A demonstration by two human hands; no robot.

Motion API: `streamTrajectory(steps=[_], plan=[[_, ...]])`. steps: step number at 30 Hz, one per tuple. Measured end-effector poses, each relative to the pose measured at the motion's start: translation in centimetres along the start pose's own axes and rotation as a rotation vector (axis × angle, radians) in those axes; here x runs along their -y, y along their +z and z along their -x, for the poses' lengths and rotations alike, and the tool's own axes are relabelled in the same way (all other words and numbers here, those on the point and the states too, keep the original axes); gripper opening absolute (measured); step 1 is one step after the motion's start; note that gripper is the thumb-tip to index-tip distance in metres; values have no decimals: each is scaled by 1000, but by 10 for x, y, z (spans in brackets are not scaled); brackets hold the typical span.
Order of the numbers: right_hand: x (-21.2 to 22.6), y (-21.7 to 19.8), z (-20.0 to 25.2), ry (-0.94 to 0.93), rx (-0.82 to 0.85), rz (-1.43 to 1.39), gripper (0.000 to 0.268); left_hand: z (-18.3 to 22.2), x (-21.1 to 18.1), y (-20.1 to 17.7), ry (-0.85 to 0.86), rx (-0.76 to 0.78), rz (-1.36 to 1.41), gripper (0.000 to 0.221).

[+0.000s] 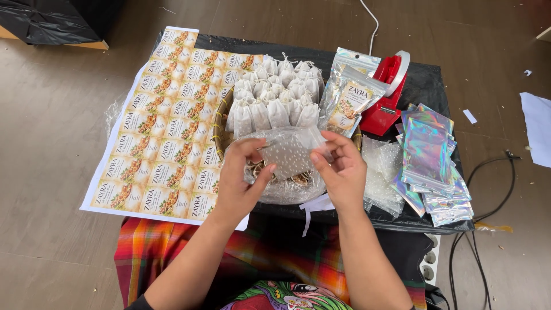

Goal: The person is manually filling small plastic pouches with dried lemon slices from a central bowl.

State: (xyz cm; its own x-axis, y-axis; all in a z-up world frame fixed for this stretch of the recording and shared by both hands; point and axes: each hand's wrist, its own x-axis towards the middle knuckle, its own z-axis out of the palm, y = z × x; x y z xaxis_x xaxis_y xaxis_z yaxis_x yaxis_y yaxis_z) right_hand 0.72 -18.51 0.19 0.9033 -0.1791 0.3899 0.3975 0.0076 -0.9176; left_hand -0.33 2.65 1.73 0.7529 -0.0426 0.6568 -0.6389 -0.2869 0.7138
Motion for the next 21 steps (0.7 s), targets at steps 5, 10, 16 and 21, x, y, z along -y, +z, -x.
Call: streamTrajectory(steps=[5, 10, 16, 21], plan=[[18, 4, -33, 148, 144, 36, 47, -28, -6, 1, -49, 53, -14, 53], [6, -2, -52, 177, 229, 31, 52, -48, 8, 3, -217, 143, -27, 26], [-18, -13, -51, 216, 294, 154, 64, -50, 28, 8, -369, 269, 23, 30], [-19, -13, -47, 287, 244, 116, 56, -41, 37, 9, -308, 287, 11, 20]])
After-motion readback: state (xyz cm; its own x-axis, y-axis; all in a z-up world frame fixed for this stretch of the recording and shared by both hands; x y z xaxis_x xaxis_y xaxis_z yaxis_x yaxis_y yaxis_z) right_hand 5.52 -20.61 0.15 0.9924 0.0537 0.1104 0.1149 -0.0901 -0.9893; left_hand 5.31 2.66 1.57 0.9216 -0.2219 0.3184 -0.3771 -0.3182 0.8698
